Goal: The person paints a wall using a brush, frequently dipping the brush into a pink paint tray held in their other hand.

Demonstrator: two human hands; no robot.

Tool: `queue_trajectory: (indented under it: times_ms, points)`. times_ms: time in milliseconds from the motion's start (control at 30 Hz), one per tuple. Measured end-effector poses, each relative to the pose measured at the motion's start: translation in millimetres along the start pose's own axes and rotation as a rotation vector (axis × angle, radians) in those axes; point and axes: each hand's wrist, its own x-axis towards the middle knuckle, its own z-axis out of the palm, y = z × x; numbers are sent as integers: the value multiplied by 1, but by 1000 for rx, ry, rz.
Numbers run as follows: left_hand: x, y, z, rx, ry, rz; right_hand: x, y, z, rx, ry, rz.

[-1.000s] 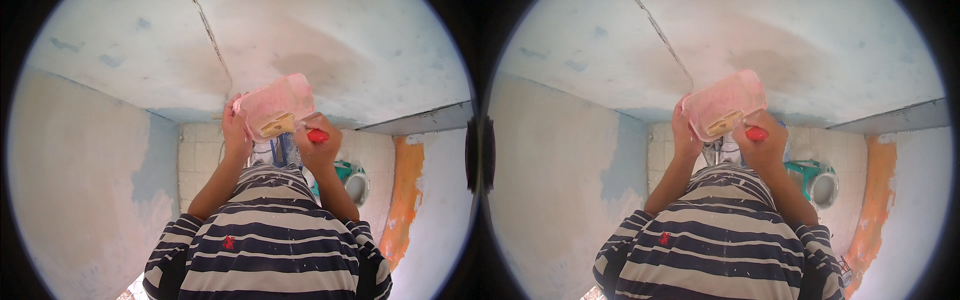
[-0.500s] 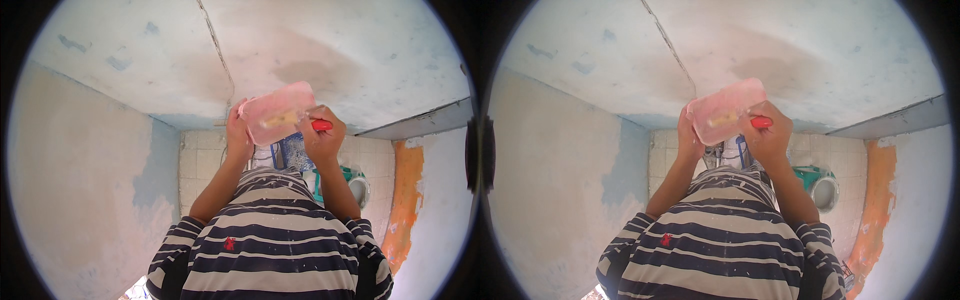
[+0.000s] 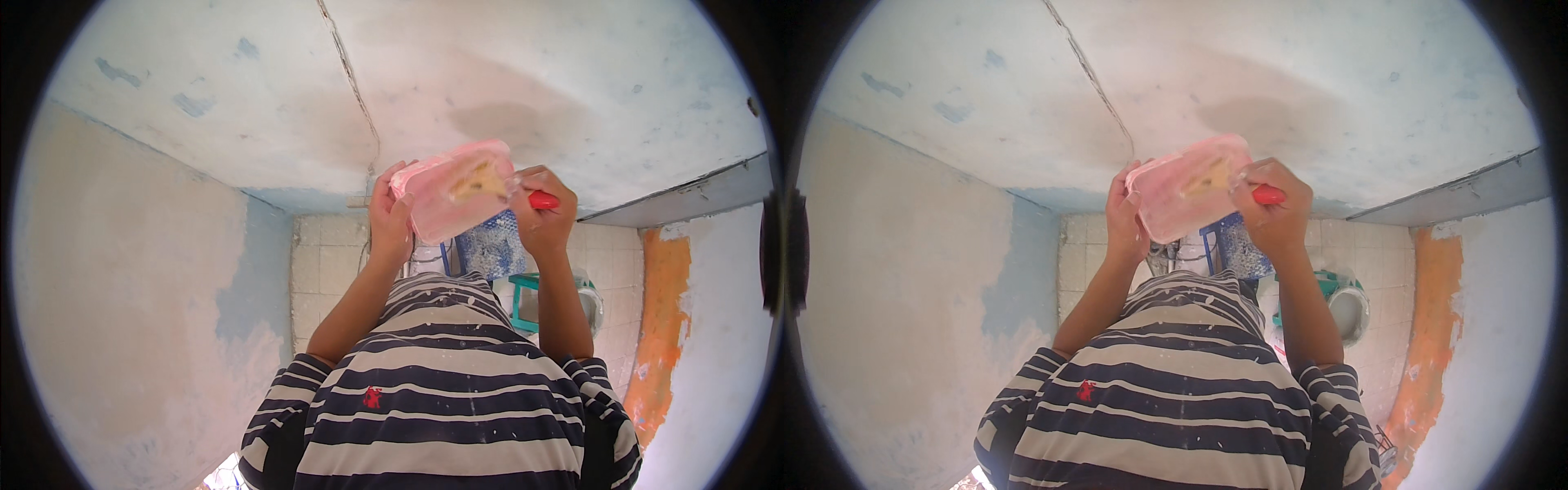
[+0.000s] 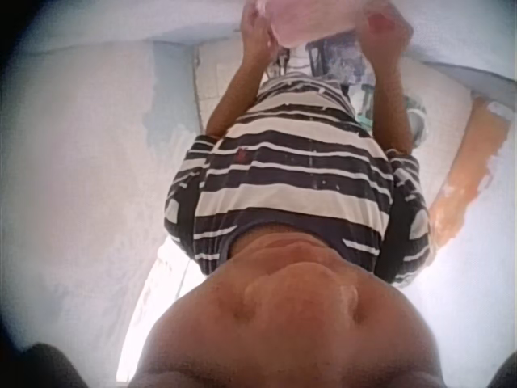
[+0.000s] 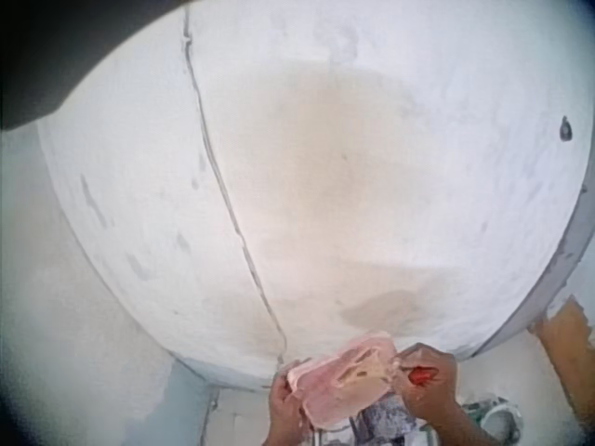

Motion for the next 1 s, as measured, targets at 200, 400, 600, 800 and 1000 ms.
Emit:
queue_trajectory:
  times_ms: [200,400,600,800,1000]
  points:
    - [-9,1,8,-20,18,26,-10,12,2,72,208,-201]
    - [-13,-8,4,72,13,113,-19,9,-15,-100,-7,8]
    - [-18,-13,18,115,21,123,-1,6,-11,119,282,-200]
    - [-22,-26,29,88,57,268,-12,20,-33,6,100,-90]
    - [-23,-41,55,159,25,267,-2,27,-66,87,-36,59]
